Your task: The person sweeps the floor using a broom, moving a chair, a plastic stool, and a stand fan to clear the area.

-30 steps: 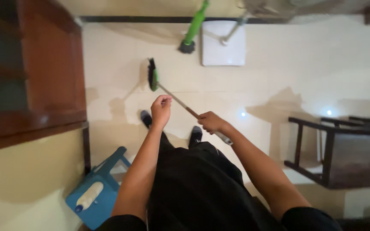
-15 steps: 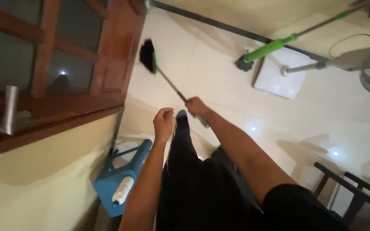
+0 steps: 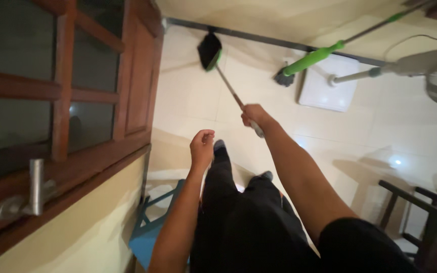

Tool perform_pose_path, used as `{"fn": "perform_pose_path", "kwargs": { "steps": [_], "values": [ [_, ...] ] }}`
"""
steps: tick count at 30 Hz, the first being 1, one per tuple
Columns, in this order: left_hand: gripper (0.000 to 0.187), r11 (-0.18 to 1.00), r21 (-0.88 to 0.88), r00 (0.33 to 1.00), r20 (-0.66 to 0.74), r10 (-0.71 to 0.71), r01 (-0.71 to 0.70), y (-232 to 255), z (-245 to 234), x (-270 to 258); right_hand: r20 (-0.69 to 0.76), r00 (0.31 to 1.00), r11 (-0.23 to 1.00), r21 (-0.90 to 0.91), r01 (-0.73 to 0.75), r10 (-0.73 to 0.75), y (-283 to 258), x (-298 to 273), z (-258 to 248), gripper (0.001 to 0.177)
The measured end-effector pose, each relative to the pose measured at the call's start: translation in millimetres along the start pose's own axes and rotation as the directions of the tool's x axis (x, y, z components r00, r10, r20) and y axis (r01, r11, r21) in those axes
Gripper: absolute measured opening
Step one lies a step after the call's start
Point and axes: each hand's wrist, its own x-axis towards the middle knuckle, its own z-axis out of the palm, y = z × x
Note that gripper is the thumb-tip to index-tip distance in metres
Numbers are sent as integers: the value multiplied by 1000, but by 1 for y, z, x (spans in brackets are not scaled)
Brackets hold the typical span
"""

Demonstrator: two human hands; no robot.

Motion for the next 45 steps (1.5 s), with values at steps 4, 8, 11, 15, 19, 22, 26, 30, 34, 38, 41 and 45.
{"fn": "perform_pose_path", "kwargs": {
  "steps": [4,8,11,15,19,22,26,30,34,38,41,45],
  "values": [
    [12,998,2,994,91,60,-60,14,28,4,-98,994,999,-28,-40,37,47,-76,-45,27],
    [12,993,-7,974,194,116,-117,19,61,4,-158,975,988,25,-154,156,114,-148,-89,23],
    [13,988,-1,953,266,147,-152,19,85,-7,-230,945,972,88,-218,233,156,-184,-106,17],
    [13,976,74,931,324,169,-203,23,111,-31,-176,984,937,-345,-51,-11,180,-209,-100,16],
    [15,976,32,923,334,193,-216,5,119,-62,-133,988,961,-272,43,-81,192,-237,-77,21],
    [11,982,13,937,303,175,-188,-17,123,-82,-6,974,940,-262,218,-228,191,-234,-66,26],
    [13,979,112,942,308,132,-173,-38,101,-113,9,970,887,-401,227,-244,172,-226,-38,32],
    [13,963,247,958,284,35,-109,-25,84,-103,11,966,883,-403,240,-257,146,-221,-2,34],
    [14,949,170,925,321,201,-265,-10,72,-70,48,947,869,-384,311,-317,129,-141,9,29],
    [17,980,115,926,362,108,-159,7,64,-25,254,900,391,-834,389,-354,104,-61,7,22],
    [16,971,162,912,399,98,-175,21,59,3,307,882,36,-939,341,-359,100,-42,-16,20],
    [12,959,140,863,483,151,-246,33,84,31,-209,978,986,154,58,-24,130,-86,-60,25]
  ]
}}
